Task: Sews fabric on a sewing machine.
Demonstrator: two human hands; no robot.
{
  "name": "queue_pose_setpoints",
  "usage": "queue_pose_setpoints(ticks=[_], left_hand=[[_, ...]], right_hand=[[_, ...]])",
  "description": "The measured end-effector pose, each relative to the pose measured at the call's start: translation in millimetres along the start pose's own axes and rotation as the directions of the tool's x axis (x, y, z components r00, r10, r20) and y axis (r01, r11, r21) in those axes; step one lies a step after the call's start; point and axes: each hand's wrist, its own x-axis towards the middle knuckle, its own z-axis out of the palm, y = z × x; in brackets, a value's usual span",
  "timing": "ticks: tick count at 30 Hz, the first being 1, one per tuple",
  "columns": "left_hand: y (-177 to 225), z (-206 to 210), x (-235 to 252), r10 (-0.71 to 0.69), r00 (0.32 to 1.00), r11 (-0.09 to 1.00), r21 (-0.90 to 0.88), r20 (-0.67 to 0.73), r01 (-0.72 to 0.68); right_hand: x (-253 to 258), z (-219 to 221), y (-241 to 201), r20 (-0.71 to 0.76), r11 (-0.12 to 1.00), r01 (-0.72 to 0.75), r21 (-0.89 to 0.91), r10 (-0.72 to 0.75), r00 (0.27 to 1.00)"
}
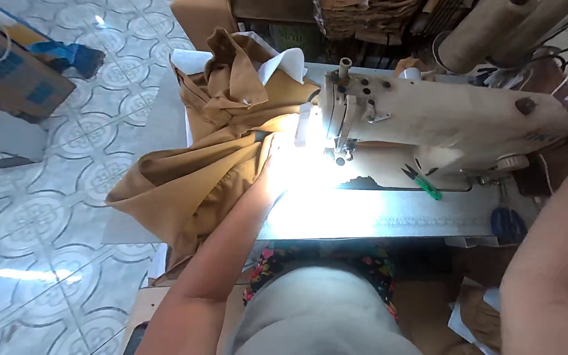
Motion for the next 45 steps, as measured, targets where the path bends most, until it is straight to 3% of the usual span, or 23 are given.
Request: queue_pose_setpoints(ticks=[1,3,4,6,8,10,12,14,16,19,21,22,27,31,34,36,39,41,43,45], left_hand=[[-0.7,-1.6,1.9,-0.036,0.999,0.999,0.001,0.039,0.036],[-5.3,-3.0,10.2,-0.203,0.972,0.977,-0.046,0.118,0.209],[-11.1,-1.7,15.6,-0.333,0.935,0.927,-0.141,0.123,0.349],[-23.3,-12.9,31.6,-0.581,0.798,0.732,-0.325,0.161,0.599],[-20.5,-47.7,49.2,-0.686,0.695,0.644,-0.265,0.215,0.718],[-15.8,-62.4,57.6,-0.763,0.631,0.569,-0.319,0.140,0.758],[-14.6,-61.3,53.1,-0.816,0.575,0.518,-0.368,0.059,0.772],[-23.9,-43.4,29.8,-0.766,0.635,0.626,-0.347,-0.104,0.698],[-30.9,-32.2,-0.1,-0.676,0.698,0.709,-0.466,-0.236,0.529],[-31.2,-30.1,-39.2,-0.587,0.767,0.691,-0.653,-0.259,0.308],[-26.6,-32.6,-53.6,-0.549,0.792,0.679,-0.695,-0.267,0.236],[-24.4,-32.6,-56.3,-0.538,0.796,0.676,-0.706,-0.279,0.210],[-18.7,-32.3,-59.3,-0.529,0.790,0.673,-0.721,-0.311,0.167],[-20.6,-28.5,-56.2,-0.542,0.772,0.652,-0.746,-0.332,0.138],[-20.4,-28.6,-56.4,-0.544,0.767,0.650,-0.749,-0.341,0.128],[-20.3,-28.4,-57.2,-0.541,0.766,0.655,-0.745,-0.348,0.125],[-19.6,-30.0,-57.3,-0.542,0.763,0.660,-0.740,-0.352,0.127],[-18.4,-32.0,-56.7,-0.552,0.765,0.653,-0.742,-0.332,0.149],[-18.8,-31.8,-57.5,-0.552,0.769,0.649,-0.745,-0.322,0.153],[-20.5,-30.6,-57.9,-0.548,0.771,0.641,-0.755,-0.325,0.137]], right_hand=[[-2.4,3.2,-2.5,0.080,0.968,-0.197,0.154,0.186,0.979],[-15.3,10.8,-1.6,0.064,0.897,-0.281,0.341,0.276,0.959],[-26.7,14.2,-0.3,0.020,0.882,-0.229,0.412,0.243,0.970],[-53.9,18.2,-13.7,-0.113,0.800,-0.087,0.593,0.190,0.975],[-81.2,13.4,-48.9,-0.221,0.667,0.016,0.744,0.224,0.949],[-89.6,8.0,-59.5,-0.243,0.666,0.020,0.746,0.244,0.939],[-98.0,-3.9,-69.6,-0.240,0.819,-0.035,0.573,0.208,0.948],[-126.9,-15.8,-99.5,-0.261,0.959,-0.048,0.280,0.124,0.957],[-171.7,-10.6,-144.4,-0.251,0.987,0.083,0.134,-0.048,0.967],[-222.8,38.6,-185.9,-0.026,0.944,0.282,0.170,-0.282,0.959],[-234.9,64.7,-196.5,0.182,0.951,0.254,0.178,-0.286,0.941],[-236.4,71.4,-199.5,0.211,0.957,0.243,0.159,-0.273,0.938],[-236.2,67.1,-238.2,0.190,0.978,0.200,0.054,-0.206,0.960],[-255.2,56.8,-328.6,0.204,0.899,0.149,0.413,-0.251,0.946],[-263.8,59.3,-396.4,0.322,0.845,0.153,0.513,-0.354,0.878],[-264.5,78.7,-421.7,0.171,0.785,0.377,0.491,-0.511,0.842],[-263.6,99.5,-445.8,-0.014,0.760,0.470,0.449,-0.520,0.854],[-260.9,97.6,-455.6,0.078,0.821,0.448,0.354,-0.504,0.860],[-253.4,92.7,-461.9,0.306,0.878,0.392,0.274,-0.466,0.830],[-249.8,92.4,-457.6,0.387,0.893,0.366,0.262,-0.445,0.808]])
